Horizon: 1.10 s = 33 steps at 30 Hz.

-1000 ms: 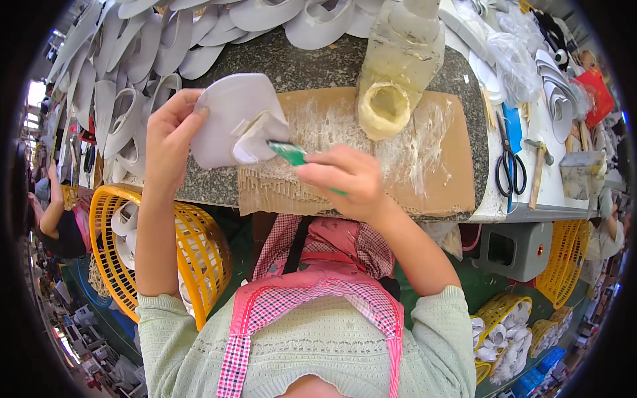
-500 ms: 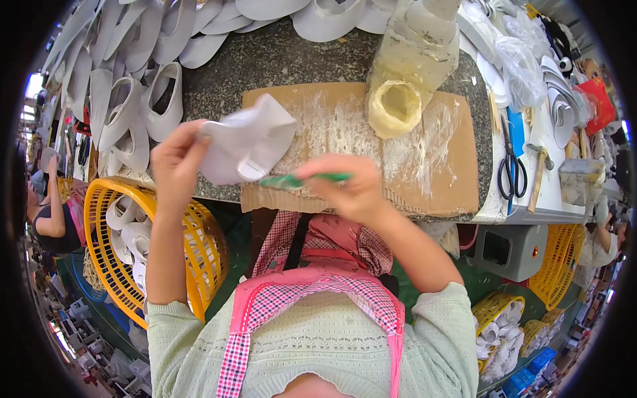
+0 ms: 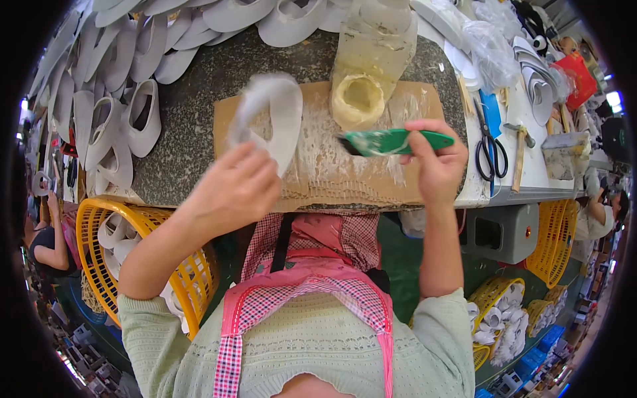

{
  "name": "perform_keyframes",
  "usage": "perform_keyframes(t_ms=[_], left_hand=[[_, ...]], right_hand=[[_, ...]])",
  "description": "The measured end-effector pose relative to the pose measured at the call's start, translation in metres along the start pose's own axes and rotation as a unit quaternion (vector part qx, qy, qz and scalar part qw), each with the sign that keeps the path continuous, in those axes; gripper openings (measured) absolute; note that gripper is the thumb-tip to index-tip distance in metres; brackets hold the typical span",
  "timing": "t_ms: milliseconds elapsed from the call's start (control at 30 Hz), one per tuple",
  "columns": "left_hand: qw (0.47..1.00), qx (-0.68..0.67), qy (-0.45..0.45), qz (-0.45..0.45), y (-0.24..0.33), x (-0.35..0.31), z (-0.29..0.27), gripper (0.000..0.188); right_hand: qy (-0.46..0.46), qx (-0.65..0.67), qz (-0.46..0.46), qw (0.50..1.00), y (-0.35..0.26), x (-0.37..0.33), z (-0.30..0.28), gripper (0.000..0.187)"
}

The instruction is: The person applies glue to shoe uppers using a brush and places the shoe uppers into a basket.

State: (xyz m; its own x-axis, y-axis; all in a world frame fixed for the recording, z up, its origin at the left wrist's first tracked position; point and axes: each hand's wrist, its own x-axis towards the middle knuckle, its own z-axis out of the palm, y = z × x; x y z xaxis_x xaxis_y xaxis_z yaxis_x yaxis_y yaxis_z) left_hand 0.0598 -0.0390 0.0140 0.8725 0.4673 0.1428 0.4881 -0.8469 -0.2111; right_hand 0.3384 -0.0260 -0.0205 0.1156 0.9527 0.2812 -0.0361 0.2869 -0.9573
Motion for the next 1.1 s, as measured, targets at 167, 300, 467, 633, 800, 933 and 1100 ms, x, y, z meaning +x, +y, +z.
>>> perform_keyframes(t_ms=[167, 300, 467, 633, 800, 933, 1100], left_hand=[[0.999, 0.018, 0.003, 0.04, 0.008, 0.011, 0.017, 0.009], [0.998, -0.054, 0.027, 0.004, -0.002, 0.004, 0.016, 0.01], [0.991, -0.122, -0.002, -0.054, -0.008, -0.031, 0.028, 0.017], [0.917, -0.288, 0.136, -0.24, 0.002, -0.047, 0.038, 0.033], [0.945, -0.152, 0.126, -0.261, 0.004, -0.062, 0.045, 0.036], [0.955, -0.154, 0.14, -0.212, 0.015, -0.074, 0.062, 0.028], [0.923, -0.221, 0.221, -0.225, 0.022, -0.077, 0.079, 0.033]], right_hand=[[-0.082, -0.069, -0.051, 0.993, 0.018, 0.003, 0.095, 0.01], [-0.065, -0.211, -0.193, 0.956, 0.052, 0.033, 0.124, 0.006], [-0.229, -0.154, 0.015, 0.961, 0.025, 0.025, 0.114, 0.006], [-0.151, -0.208, -0.075, 0.963, 0.035, 0.023, 0.111, 0.007], [-0.183, -0.014, 0.035, 0.982, 0.013, 0.021, 0.124, 0.008], [-0.271, -0.109, -0.202, 0.935, 0.043, 0.015, 0.145, 0.012], [-0.186, -0.216, -0.403, 0.87, 0.075, 0.031, 0.16, 0.021]])
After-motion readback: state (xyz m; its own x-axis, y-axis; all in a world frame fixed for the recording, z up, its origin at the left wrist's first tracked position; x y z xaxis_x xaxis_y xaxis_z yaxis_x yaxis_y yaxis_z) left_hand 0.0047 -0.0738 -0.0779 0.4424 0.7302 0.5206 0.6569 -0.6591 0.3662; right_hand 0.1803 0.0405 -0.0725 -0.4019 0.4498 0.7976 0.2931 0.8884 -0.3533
